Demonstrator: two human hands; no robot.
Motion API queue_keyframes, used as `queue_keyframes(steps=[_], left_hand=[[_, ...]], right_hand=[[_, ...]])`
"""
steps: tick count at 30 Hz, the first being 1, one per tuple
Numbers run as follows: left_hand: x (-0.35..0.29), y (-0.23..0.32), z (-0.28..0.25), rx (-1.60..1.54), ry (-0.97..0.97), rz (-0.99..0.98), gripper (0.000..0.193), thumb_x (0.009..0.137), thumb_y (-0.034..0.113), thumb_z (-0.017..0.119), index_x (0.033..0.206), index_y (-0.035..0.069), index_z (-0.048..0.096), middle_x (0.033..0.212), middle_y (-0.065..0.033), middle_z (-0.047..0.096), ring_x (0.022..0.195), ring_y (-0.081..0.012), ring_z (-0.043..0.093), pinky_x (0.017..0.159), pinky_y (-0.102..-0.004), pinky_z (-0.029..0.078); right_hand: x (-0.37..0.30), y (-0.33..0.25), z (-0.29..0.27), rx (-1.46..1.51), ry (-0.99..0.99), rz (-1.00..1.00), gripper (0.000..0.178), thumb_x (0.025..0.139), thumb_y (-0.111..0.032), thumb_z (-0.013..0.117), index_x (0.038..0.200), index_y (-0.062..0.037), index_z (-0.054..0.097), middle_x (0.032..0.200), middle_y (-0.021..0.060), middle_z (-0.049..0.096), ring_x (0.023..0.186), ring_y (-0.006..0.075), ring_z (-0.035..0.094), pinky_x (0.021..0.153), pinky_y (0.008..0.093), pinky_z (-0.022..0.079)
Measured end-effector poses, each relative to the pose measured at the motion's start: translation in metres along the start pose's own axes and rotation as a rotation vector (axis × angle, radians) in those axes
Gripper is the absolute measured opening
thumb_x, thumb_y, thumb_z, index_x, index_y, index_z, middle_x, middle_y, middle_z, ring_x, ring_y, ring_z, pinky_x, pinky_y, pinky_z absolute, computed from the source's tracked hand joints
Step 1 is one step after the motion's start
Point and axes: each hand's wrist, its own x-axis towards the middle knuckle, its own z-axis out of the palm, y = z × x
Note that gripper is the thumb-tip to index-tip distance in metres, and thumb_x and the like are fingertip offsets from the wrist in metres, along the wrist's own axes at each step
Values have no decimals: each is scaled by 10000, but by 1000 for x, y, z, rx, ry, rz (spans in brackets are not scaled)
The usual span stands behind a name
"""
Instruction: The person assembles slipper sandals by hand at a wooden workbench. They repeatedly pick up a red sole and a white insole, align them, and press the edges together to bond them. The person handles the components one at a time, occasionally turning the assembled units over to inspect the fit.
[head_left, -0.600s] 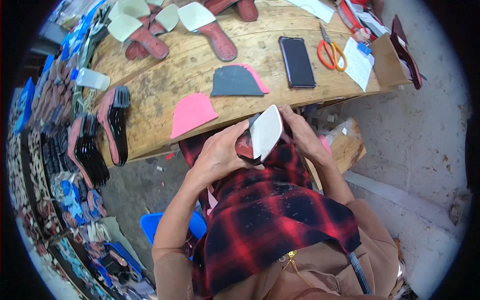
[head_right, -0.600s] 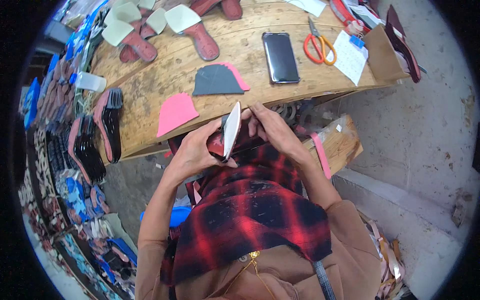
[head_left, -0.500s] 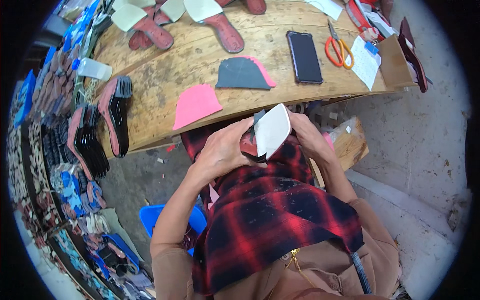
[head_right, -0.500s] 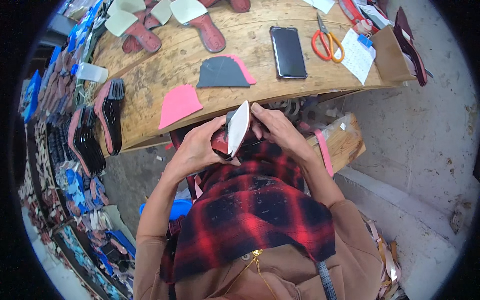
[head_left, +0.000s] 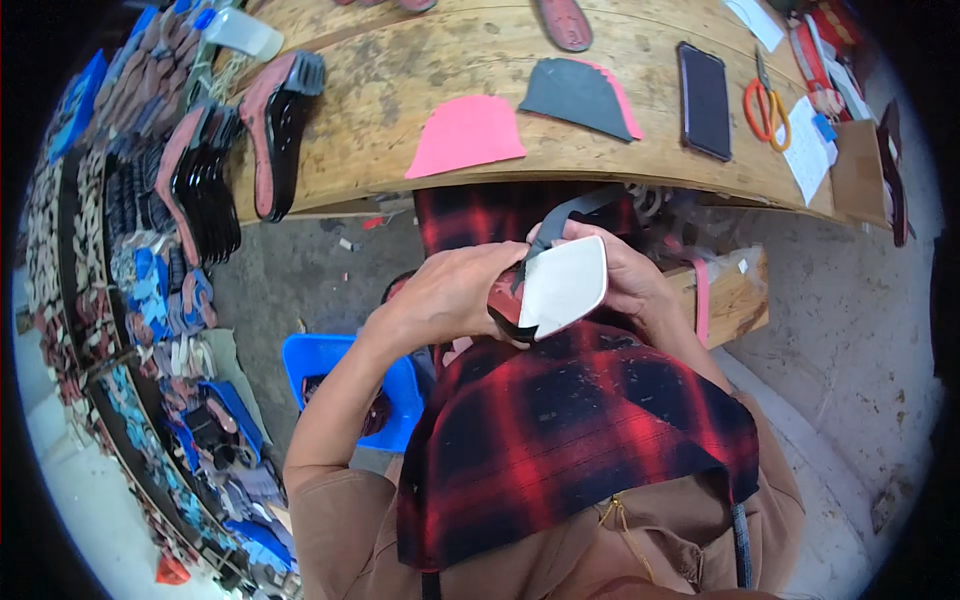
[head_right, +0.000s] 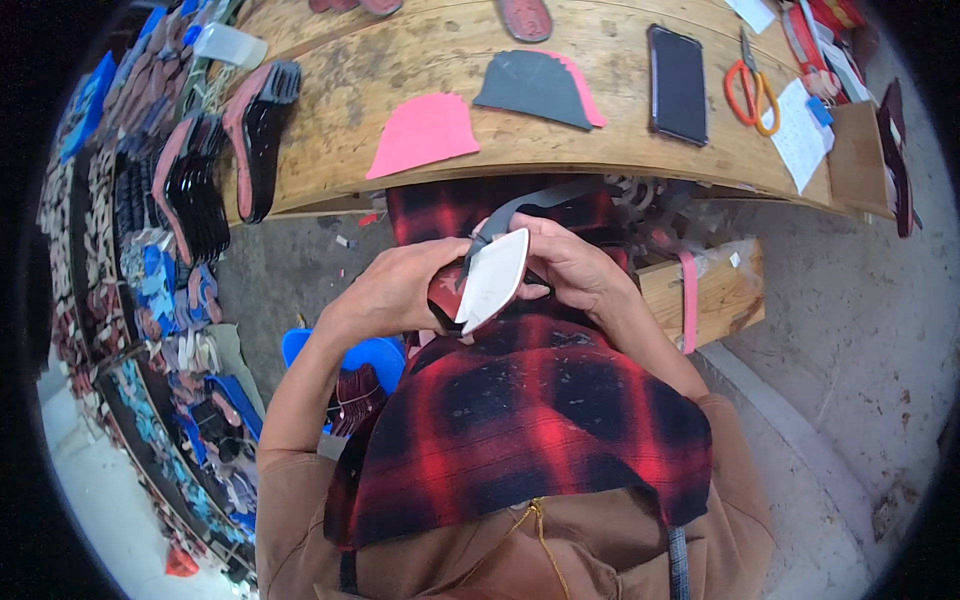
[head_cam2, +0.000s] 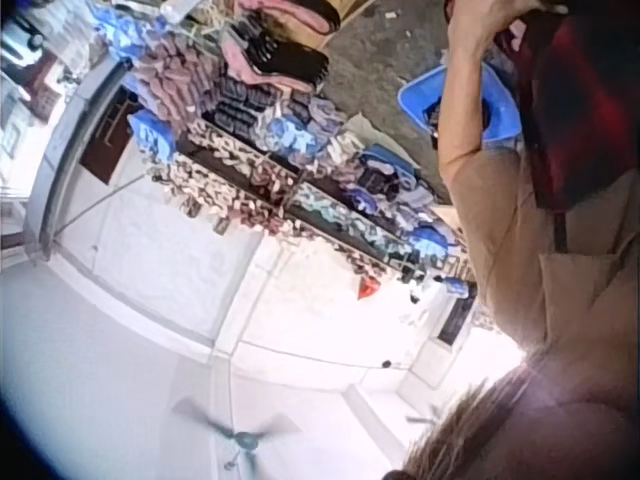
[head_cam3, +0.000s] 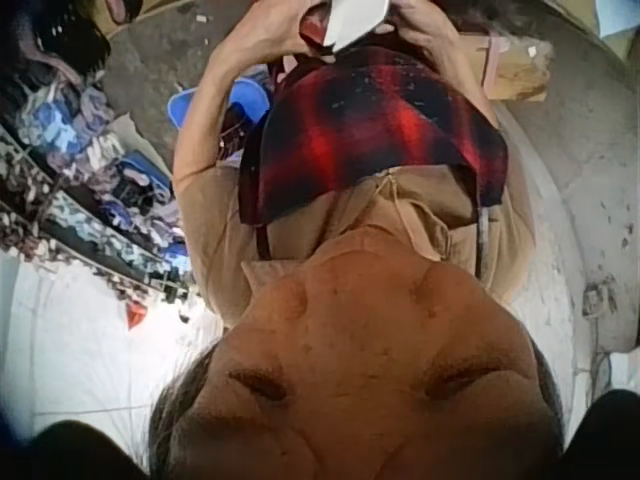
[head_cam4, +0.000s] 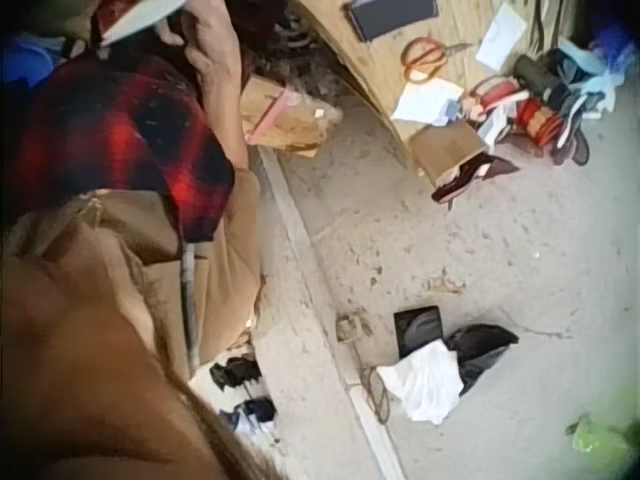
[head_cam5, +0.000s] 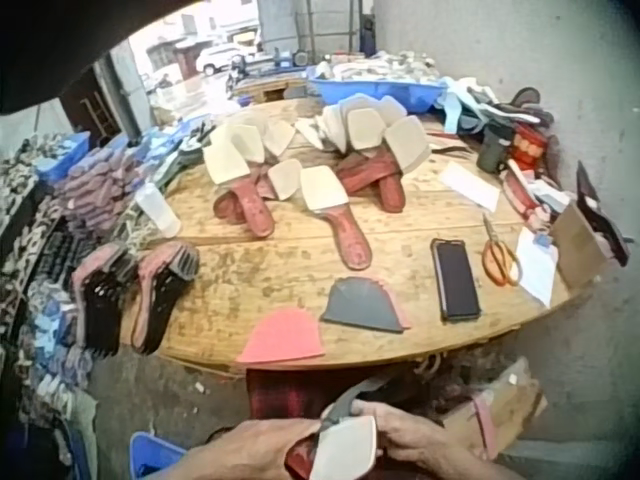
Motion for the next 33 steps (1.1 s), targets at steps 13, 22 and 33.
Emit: queue_keyframes(steps=[13, 22, 33], left_hand=[[-85, -50, -1, -293, 272, -420, 854, 564, 156, 917, 1324, 61, 541, 1151, -131, 670, 1039, -232, 647, 917, -366, 493], [-32, -100, 86, -479, 402, -460, 794, 677, 220, 879, 1333, 45, 467, 929, -93, 663, 717, -159, 626, 644, -311, 514], [-35, -125, 110, -74, 637, -378, 988, 634, 443, 882, 1425, 90, 408, 986, -119, 688, 878, -261, 683, 800, -388, 543]], right_hand=[[73, 32, 57, -538, -132, 69, 259, 986, -275, 541, 1029, -21, 564, 723, 67, 629, 457, 91, 449, 421, 262, 361], [-18, -177, -57, -1363, 1207, -770, 639, 834, -491, 687, 1205, 17, 573, 1126, 176, 652, 1050, 269, 628, 909, 408, 487], [36, -190, -85, -1523, 1521, -381, 780, 703, -456, 767, 1264, -6, 465, 1229, 308, 523, 1082, 441, 576, 897, 488, 483]])
